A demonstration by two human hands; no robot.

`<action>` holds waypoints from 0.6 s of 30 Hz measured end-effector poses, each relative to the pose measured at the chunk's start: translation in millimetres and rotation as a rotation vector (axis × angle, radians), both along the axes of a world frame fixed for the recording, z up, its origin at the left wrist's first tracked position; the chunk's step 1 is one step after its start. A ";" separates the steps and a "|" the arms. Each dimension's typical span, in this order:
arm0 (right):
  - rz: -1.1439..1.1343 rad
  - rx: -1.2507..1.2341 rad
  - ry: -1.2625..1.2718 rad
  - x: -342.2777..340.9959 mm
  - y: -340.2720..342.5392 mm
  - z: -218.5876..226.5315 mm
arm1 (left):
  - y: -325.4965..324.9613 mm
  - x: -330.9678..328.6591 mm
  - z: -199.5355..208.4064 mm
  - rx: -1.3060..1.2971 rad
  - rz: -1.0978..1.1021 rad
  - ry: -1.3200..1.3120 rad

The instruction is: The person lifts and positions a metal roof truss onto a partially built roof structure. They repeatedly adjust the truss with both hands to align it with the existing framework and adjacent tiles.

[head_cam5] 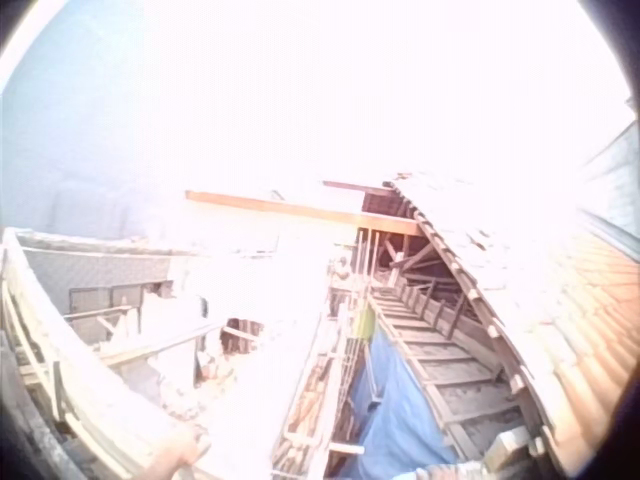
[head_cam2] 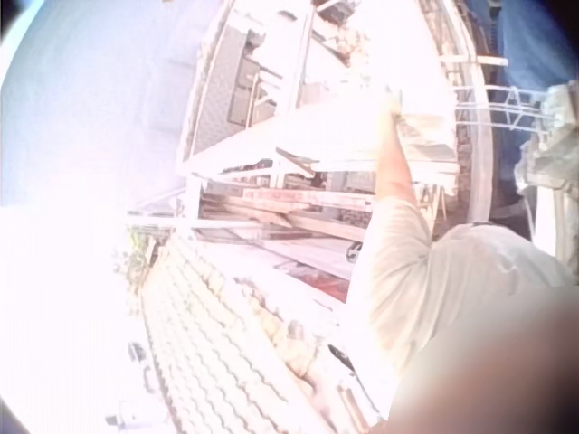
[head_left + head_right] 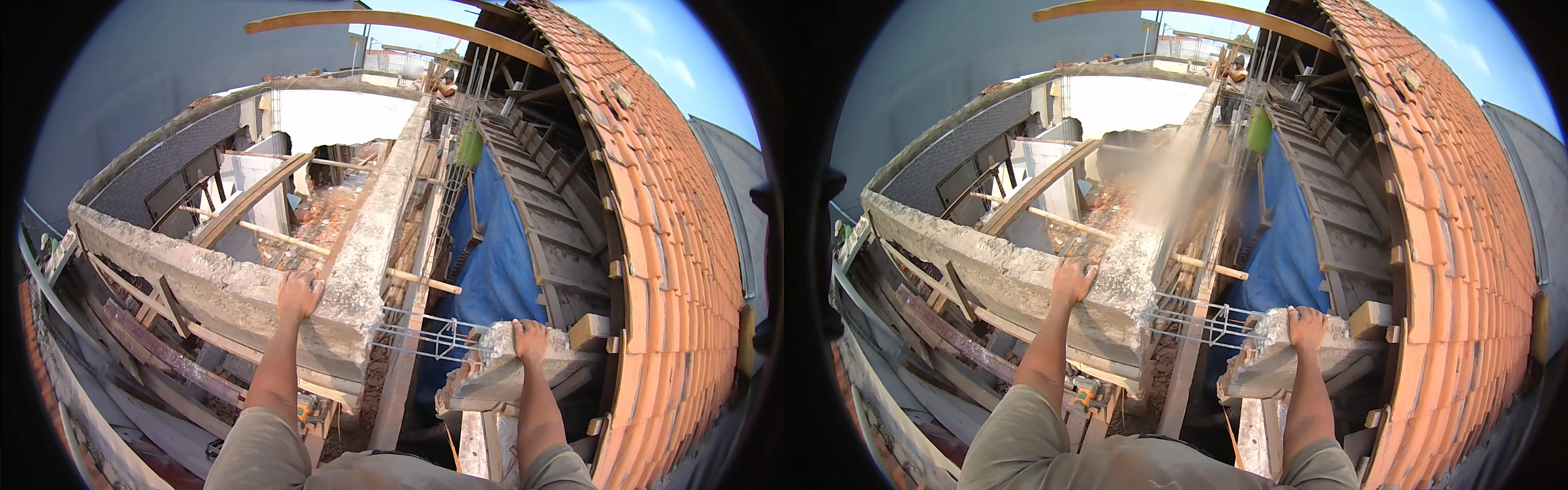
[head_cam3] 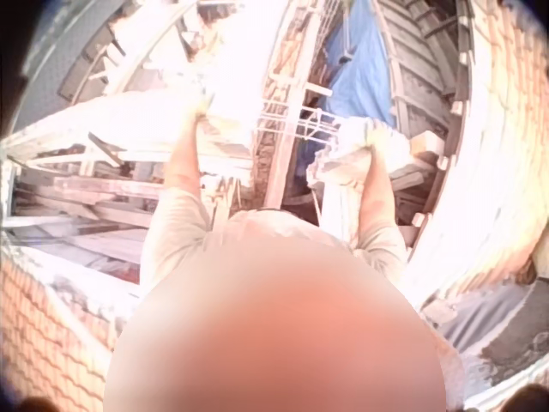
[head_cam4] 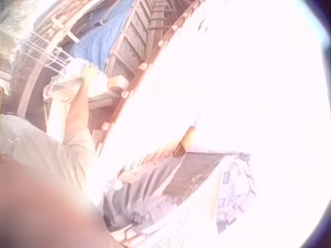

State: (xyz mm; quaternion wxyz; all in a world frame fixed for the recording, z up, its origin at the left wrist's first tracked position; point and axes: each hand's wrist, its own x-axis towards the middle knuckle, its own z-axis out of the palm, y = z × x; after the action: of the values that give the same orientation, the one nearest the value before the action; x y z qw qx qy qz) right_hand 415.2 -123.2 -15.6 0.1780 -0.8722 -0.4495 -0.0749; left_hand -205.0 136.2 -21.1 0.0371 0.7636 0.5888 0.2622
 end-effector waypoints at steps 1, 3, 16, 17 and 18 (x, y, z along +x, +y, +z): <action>0.029 0.030 -0.007 0.9 -0.1 -2.6 | -0.2 -0.3 -0.2 -0.015 0.014 0.016; 0.003 0.029 -0.014 3.5 0.4 -3.7 | -0.6 1.4 -1.1 -0.027 0.038 0.043; -0.011 -0.056 -0.041 -4.9 -2.1 7.4 | 2.3 -1.0 -8.7 -0.017 0.024 0.051; -0.012 -0.041 -0.032 -4.1 -1.9 6.2 | 4.1 -1.8 -10.4 -0.018 0.019 0.051; -0.013 -0.023 -0.027 -3.4 -1.4 5.0 | 5.4 -2.6 -12.1 -0.018 0.018 0.045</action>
State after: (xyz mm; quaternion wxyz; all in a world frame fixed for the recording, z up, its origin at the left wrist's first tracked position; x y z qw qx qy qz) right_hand 411.8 -124.6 -10.6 0.1612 -0.8760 -0.4470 -0.0827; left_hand -207.6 141.6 -33.2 0.0283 0.7636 0.5989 0.2398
